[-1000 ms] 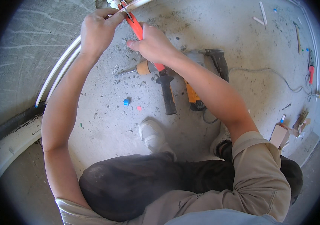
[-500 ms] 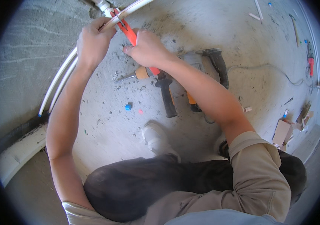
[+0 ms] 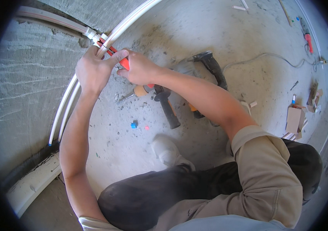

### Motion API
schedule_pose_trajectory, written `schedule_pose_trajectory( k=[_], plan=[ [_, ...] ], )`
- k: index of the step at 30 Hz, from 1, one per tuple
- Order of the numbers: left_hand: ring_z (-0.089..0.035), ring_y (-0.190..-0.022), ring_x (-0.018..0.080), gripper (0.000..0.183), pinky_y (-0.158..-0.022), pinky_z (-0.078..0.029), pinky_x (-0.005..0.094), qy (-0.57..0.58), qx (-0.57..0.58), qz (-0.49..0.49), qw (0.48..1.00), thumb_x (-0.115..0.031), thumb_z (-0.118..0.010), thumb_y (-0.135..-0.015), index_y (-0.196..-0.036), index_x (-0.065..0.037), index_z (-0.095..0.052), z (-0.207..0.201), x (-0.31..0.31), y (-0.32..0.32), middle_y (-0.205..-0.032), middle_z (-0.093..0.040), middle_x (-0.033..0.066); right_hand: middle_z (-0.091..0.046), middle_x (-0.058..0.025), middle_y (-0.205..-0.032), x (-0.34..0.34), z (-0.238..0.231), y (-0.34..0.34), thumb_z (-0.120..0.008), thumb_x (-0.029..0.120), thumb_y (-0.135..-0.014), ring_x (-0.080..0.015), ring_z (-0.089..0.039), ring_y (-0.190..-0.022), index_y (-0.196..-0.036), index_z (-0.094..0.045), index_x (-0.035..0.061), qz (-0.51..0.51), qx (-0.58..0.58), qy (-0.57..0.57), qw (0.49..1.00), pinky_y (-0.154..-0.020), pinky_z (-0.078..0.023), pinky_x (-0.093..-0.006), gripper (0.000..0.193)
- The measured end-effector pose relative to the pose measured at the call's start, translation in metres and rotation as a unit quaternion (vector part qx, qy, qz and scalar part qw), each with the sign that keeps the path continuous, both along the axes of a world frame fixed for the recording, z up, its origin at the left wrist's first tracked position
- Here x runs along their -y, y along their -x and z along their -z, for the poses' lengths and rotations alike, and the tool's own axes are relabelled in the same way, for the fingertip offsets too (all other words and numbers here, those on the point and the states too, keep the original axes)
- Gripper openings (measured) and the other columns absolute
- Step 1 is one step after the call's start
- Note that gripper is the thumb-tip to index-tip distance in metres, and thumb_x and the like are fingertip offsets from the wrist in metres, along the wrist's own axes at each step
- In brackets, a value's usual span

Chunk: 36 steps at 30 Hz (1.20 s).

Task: The person installs white PVC pipes along a concrete wall. They use a pipe cutter to trim sections, a rotary hammer to drill holes in the wall, and a hammer to drive nails that secure the pipes. The person repeatedly measures, cuts, and fastens pipe segments to the wall.

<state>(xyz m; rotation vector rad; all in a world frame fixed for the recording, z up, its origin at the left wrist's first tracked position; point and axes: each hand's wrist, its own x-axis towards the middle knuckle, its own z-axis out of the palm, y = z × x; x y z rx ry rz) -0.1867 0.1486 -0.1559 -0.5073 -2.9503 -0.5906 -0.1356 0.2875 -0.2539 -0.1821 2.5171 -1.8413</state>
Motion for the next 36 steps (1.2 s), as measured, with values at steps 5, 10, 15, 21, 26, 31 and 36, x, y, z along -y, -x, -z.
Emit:
schedule_pose_trajectory(
  k=[5, 10, 15, 21, 26, 31, 36],
  plan=[
    [-0.05, -0.056, 0.0167, 0.064, -0.056, -0.045, 0.0351, -0.028, 0.024, -0.012, 0.999, -0.061, -0.09, -0.07, -0.069, -0.004, -0.061, 0.002, 0.001, 0.006, -0.059, -0.056, 0.0044, -0.069, -0.028, -0.105, -0.006, 0.001, 0.004, -0.075, 0.021, -0.089, -0.0463, -0.066, -0.102, -0.12, -0.055, -0.0029, -0.006, -0.018, -0.008, 1.0, -0.089, -0.053, -0.0491, 0.043],
    [-0.05, -0.053, 0.0169, 0.062, -0.055, -0.045, 0.0351, -0.053, 0.033, -0.011, 0.998, -0.061, -0.09, -0.071, -0.07, -0.004, -0.064, 0.006, 0.001, 0.007, -0.057, -0.055, 0.0044, -0.071, -0.0262, -0.097, -0.001, 0.004, 0.004, -0.075, 0.022, -0.089, -0.0462, -0.068, -0.093, -0.116, -0.059, -0.0023, 0.032, -0.023, -0.037, 0.999, -0.084, -0.054, -0.0504, 0.039],
    [-0.054, -0.054, 0.0176, 0.056, -0.055, -0.046, 0.0352, -0.075, 0.017, 0.019, 0.997, -0.057, -0.089, -0.073, -0.079, -0.003, -0.073, -0.007, 0.004, 0.002, -0.057, -0.059, 0.0057, -0.072, -0.0235, -0.088, 0.014, 0.007, -0.002, -0.078, 0.026, -0.087, -0.0442, -0.07, -0.082, -0.116, -0.063, -0.0005, 0.091, -0.018, -0.003, 0.996, -0.075, -0.056, -0.0498, 0.043],
    [-0.061, -0.057, 0.0225, 0.046, -0.06, -0.05, 0.0379, -0.1, 0.004, 0.015, 0.995, -0.047, -0.089, -0.075, -0.086, -0.004, -0.076, -0.014, 0.007, 0.006, -0.064, -0.067, 0.0096, -0.071, -0.0249, -0.089, 0.023, 0.013, -0.013, -0.085, 0.037, -0.079, -0.044, -0.07, -0.085, -0.097, -0.068, -0.0006, 0.138, -0.034, 0.023, 0.99, -0.075, -0.055, -0.0496, 0.045],
    [-0.062, -0.059, 0.0255, 0.046, -0.06, -0.049, 0.0415, -0.091, -0.082, 0.071, 0.99, -0.047, -0.089, -0.078, -0.087, -0.005, -0.074, -0.008, 0.009, 0.009, -0.068, -0.066, 0.0127, -0.072, -0.0231, -0.088, 0.021, 0.014, -0.018, -0.086, 0.036, -0.076, -0.0436, -0.07, -0.087, -0.087, -0.071, 0.0019, 0.167, 0.008, -0.018, 0.986, -0.08, -0.056, -0.0497, 0.039],
    [-0.046, -0.051, 0.0254, 0.049, -0.051, -0.038, 0.0438, -0.079, -0.168, 0.075, 0.98, -0.046, -0.085, -0.085, -0.076, -0.004, -0.062, -0.002, 0.038, 0.013, -0.061, -0.055, 0.0101, -0.061, -0.0107, -0.058, -0.01, -0.001, -0.018, -0.082, 0.041, -0.08, -0.0284, -0.063, -0.053, -0.072, -0.065, 0.0037, -0.09, 0.182, -0.018, 0.979, -0.05, -0.049, -0.0415, 0.042],
    [-0.067, -0.072, 0.0354, 0.037, -0.07, -0.052, 0.0462, -0.056, 0.132, 0.05, 0.988, -0.032, -0.086, -0.083, -0.089, 0.0, -0.07, 0.066, 0.07, -0.002, -0.077, -0.068, 0.0179, -0.061, -0.0083, -0.059, -0.113, -0.038, -0.018, -0.079, 0.041, -0.081, -0.025, -0.062, -0.055, -0.078, -0.07, 0.001, -0.333, 0.178, -0.296, 0.878, -0.051, -0.048, -0.0408, 0.041]
  ],
)
